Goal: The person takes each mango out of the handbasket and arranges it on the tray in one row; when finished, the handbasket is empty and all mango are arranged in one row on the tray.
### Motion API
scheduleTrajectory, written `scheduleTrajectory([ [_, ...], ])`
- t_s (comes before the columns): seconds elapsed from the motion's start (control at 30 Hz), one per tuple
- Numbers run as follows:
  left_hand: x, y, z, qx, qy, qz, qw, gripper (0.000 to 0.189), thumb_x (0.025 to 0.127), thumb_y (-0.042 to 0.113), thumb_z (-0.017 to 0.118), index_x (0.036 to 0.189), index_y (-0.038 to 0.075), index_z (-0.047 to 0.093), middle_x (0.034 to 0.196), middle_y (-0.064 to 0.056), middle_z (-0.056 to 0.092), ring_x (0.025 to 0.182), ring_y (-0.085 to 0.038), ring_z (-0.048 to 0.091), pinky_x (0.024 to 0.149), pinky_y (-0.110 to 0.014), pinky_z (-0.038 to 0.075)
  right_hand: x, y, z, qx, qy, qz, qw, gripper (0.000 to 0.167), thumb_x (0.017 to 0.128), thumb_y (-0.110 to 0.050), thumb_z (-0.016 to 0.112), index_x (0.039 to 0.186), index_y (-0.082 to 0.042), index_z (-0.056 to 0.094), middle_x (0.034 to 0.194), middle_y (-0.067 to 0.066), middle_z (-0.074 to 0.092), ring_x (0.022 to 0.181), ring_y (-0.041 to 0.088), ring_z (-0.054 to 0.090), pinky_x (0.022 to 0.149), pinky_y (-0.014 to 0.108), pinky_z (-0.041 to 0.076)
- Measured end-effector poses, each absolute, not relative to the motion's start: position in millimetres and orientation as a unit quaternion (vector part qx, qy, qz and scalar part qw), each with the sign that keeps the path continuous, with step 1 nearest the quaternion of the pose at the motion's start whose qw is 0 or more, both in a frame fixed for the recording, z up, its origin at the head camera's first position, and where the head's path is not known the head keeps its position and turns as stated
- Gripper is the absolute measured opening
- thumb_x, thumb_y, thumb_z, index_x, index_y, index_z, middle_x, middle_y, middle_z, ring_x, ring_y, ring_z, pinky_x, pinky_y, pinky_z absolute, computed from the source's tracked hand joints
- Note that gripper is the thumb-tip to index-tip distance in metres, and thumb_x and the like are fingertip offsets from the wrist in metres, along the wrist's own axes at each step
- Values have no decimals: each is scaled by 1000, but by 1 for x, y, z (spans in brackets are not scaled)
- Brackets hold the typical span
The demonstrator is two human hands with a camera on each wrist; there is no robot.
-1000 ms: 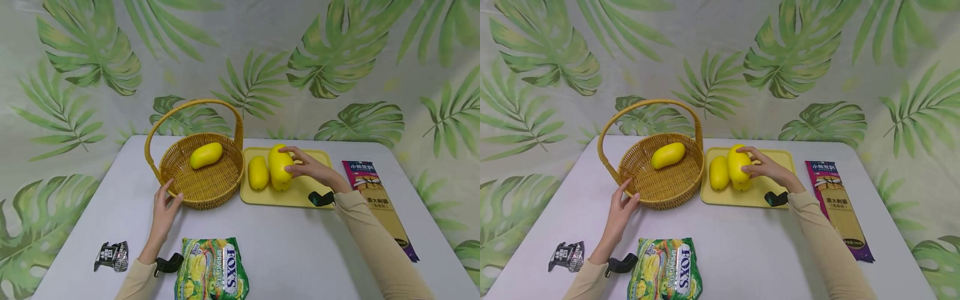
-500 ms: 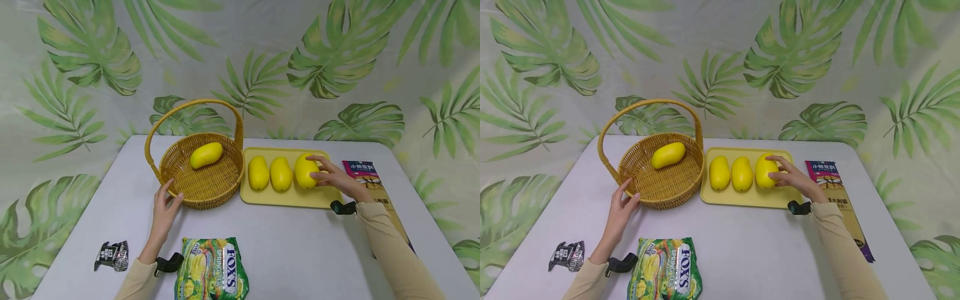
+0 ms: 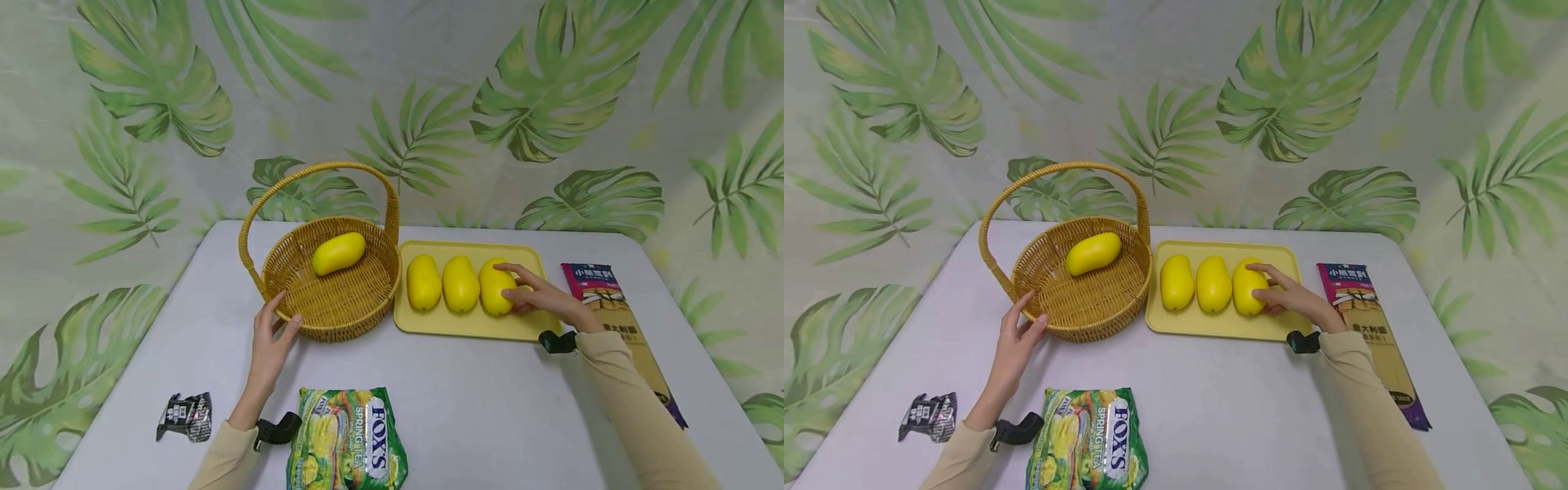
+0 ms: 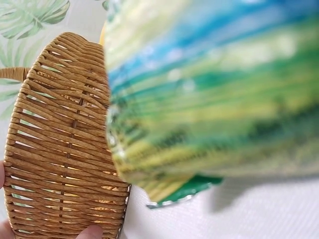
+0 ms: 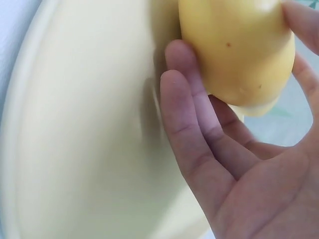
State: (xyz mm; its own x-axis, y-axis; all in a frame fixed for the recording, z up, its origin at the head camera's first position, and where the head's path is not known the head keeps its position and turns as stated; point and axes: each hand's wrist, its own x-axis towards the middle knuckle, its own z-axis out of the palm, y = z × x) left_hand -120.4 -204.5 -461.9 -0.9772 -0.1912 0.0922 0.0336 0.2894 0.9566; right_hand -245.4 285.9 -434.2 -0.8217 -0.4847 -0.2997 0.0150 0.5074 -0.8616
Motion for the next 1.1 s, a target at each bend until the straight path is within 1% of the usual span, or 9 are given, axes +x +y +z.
scheduleTrajectory([
  [0.1, -121, -205, -463, 49, -797, -594, 94, 60, 98, 28, 57, 150, 11, 31, 151, -22, 14, 130, -44, 30, 101, -54, 36, -246, 286, -434, -146, 830, -470, 263, 61, 99, -32, 51, 152, -21, 22, 137, 30, 27, 91, 35, 59, 83, 42, 53],
  [0.27, -121, -204, -462, 51, -798, -594, 91, 60, 98, 29, 57, 150, 14, 31, 152, -21, 14, 130, -44, 31, 101, -55, 37, -246, 290, -431, -144, 828, -477, 256, 62, 99, -31, 52, 152, -20, 22, 141, 33, 22, 90, 36, 62, 83, 44, 53],
  [0.43, -122, -205, -461, 55, -798, -595, 82, 60, 98, 26, 55, 151, 14, 29, 152, -21, 12, 131, -45, 29, 101, -55, 36, -245, 293, -423, -142, 834, -480, 230, 61, 99, -31, 53, 151, -19, 24, 142, 32, 25, 91, 38, 64, 83, 46, 53],
  [0.63, -121, -205, -459, 61, -792, -603, 75, 60, 98, 22, 55, 151, 11, 28, 153, -22, 10, 132, -46, 27, 102, -56, 35, -247, 288, -408, -141, 847, -474, 195, 55, 100, -31, 51, 149, -20, 28, 140, 28, 32, 94, 43, 62, 77, 41, 55],
  [0.73, -119, -204, -455, 63, -790, -605, 74, 59, 98, 21, 55, 150, 9, 29, 152, -23, 10, 132, -46, 27, 102, -56, 34, -246, 279, -400, -154, 846, -477, 181, 54, 100, -31, 52, 148, -19, 31, 140, 25, 35, 94, 41, 61, 77, 39, 54],
  [0.87, -118, -204, -454, 60, -791, -604, 73, 58, 99, 20, 54, 150, 9, 29, 153, -23, 10, 132, -46, 27, 102, -55, 35, -246, 261, -390, -185, 835, -491, 167, 53, 99, -29, 54, 146, -14, 34, 139, 24, 38, 92, 38, 61, 76, 39, 55],
  [0.97, -119, -204, -457, 54, -792, -603, 79, 59, 99, 21, 55, 150, 10, 29, 153, -22, 9, 133, -46, 27, 103, -56, 34, -247, 243, -385, -213, 821, -503, 167, 52, 99, -26, 54, 145, -12, 35, 139, 24, 38, 94, 40, 60, 76, 40, 54],
  [1.1, -121, -205, -462, 49, -796, -597, 88, 58, 99, 23, 54, 150, 12, 30, 153, -21, 10, 132, -45, 28, 102, -56, 35, -249, 214, -377, -246, 802, -516, 176, 49, 98, -24, 55, 143, -13, 38, 138, 19, 40, 97, 42, 59, 78, 43, 53],
])
